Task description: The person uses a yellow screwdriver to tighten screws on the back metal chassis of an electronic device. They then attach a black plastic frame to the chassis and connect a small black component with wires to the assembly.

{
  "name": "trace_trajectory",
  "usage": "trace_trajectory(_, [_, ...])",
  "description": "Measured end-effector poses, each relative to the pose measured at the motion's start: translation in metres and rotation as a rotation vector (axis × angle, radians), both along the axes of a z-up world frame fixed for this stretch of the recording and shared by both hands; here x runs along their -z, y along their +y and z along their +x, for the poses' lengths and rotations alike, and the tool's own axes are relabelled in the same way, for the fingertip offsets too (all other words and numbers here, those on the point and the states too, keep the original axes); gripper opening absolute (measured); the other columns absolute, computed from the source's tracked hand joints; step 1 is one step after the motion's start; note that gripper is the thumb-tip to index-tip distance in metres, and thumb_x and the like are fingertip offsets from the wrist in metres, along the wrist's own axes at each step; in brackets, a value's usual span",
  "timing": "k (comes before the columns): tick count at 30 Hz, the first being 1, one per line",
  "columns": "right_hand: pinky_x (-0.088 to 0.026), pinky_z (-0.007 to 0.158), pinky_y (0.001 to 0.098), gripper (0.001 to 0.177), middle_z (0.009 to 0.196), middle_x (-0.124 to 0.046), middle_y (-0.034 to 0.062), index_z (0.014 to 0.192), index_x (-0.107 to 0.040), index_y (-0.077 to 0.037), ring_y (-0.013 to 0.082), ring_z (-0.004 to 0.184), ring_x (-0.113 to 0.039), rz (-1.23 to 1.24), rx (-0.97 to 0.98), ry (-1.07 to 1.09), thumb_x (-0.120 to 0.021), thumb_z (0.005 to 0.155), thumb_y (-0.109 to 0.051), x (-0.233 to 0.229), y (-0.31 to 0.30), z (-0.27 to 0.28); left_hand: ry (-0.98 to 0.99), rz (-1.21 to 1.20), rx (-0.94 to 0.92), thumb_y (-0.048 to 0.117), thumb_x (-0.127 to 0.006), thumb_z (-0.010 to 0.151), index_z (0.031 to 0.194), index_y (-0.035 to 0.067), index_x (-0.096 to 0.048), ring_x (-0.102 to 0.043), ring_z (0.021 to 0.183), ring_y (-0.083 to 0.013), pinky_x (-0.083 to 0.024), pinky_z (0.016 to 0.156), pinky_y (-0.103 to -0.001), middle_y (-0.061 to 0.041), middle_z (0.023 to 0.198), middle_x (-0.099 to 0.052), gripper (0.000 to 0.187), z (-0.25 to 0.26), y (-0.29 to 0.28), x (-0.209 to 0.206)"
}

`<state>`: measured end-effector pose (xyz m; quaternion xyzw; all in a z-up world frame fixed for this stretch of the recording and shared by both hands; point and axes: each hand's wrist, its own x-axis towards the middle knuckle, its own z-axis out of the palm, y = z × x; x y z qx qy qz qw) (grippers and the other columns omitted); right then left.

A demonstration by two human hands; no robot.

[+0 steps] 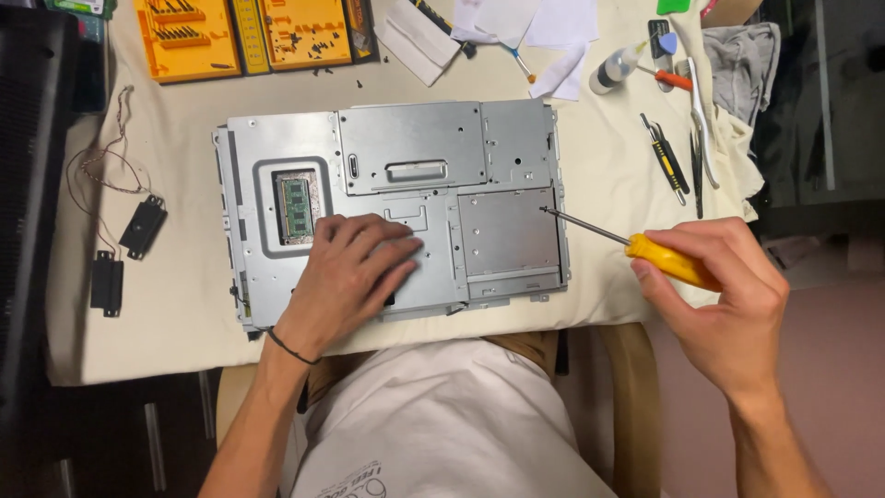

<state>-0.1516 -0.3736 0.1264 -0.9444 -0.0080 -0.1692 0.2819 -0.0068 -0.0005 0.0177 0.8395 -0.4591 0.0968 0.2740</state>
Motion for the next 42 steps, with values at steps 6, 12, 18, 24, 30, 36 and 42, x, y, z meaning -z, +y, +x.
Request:
trace_trajectory(6, [-0.063,0.099,0.0351,0.024,0.121,-0.071,0.0231,0.126,-0.077,0.009,0.0308,0.112,-0.071,0.092,-0.004,-0.013,-0.088,0.105,0.011,0.011,0.002,-0.009,-0.023,0.338,0.177,0.01,-0.083,0.076,0.161,0.016,-0.059,-0.05,0.153,-0.0285,-0.04,0.114,-0.054,0.004,0.17,-0.057,0.089,-0.013,-0.01,0.018])
trace_trajectory(12, [-0.063,0.098,0.035,0.023,0.119,-0.072,0.0215,0.126,-0.078,0.007,0.0303,0.112,-0.071,0.108,-0.025,-0.037,-0.087,0.105,0.008,0.023,0.013,-0.007,-0.053,0.307,0.167,0.003,-0.083,0.076,0.158,0.015,-0.062,-0.051,0.154,-0.0305,-0.04,0.113,-0.056,0.002,0.165,-0.061,0.085,-0.015,-0.01,0.014])
trace_trajectory(18, [-0.06,0.096,0.0331,0.02,0.119,-0.075,0.0207,0.126,-0.076,0.006,0.0273,0.111,-0.071,0.262,-0.04,0.015,-0.079,0.106,0.006,0.052,0.027,-0.006,0.093,-0.219,-0.028,0.003,-0.066,0.106,0.13,0.012,-0.077,-0.074,0.119,-0.0285,-0.042,0.107,-0.049,-0.006,0.123,-0.081,0.028,-0.024,0.031,-0.006])
trace_trajectory(24, [-0.054,0.089,0.0288,0.017,0.115,-0.073,0.0152,0.125,-0.075,0.003,0.0218,0.104,-0.069,0.422,-0.027,0.115,-0.075,0.11,-0.005,0.077,0.052,0.0,0.205,-0.439,-0.56,0.002,-0.062,0.119,0.124,0.003,-0.079,-0.067,0.101,-0.0264,-0.049,0.099,-0.041,-0.006,0.099,-0.079,0.018,-0.035,0.096,-0.011])
trace_trajectory(30, [-0.052,0.084,0.0282,0.016,0.111,-0.071,0.0134,0.123,-0.075,0.002,0.0195,0.098,-0.065,0.455,-0.055,0.132,-0.076,0.108,-0.004,0.095,0.067,0.013,0.244,-0.474,-0.617,0.003,-0.062,0.117,0.123,0.004,-0.079,-0.065,0.094,-0.0253,-0.049,0.095,-0.04,-0.005,0.098,-0.08,0.018,-0.039,0.107,0.009])
trace_trajectory(36, [-0.054,0.092,0.0289,0.017,0.114,-0.072,0.0123,0.123,-0.076,0.001,0.0194,0.104,-0.067,0.455,-0.021,0.158,-0.076,0.109,-0.008,0.099,0.08,0.022,0.327,-0.497,-0.643,0.015,-0.06,0.118,0.142,0.007,-0.067,-0.061,0.103,-0.0221,-0.05,0.098,-0.038,-0.001,0.097,-0.08,0.026,-0.043,0.1,0.019])
trace_trajectory(42, [-0.055,0.096,0.0258,0.028,0.12,-0.066,0.0074,0.127,-0.069,-0.004,0.016,0.107,-0.067,0.54,0.113,0.21,-0.083,0.102,-0.005,0.095,0.079,0.025,0.394,-0.519,-0.616,0.019,-0.054,0.12,0.147,0.008,-0.062,-0.061,0.109,-0.0234,-0.052,0.1,-0.039,-0.002,0.102,-0.08,0.03,-0.036,0.097,0.013])
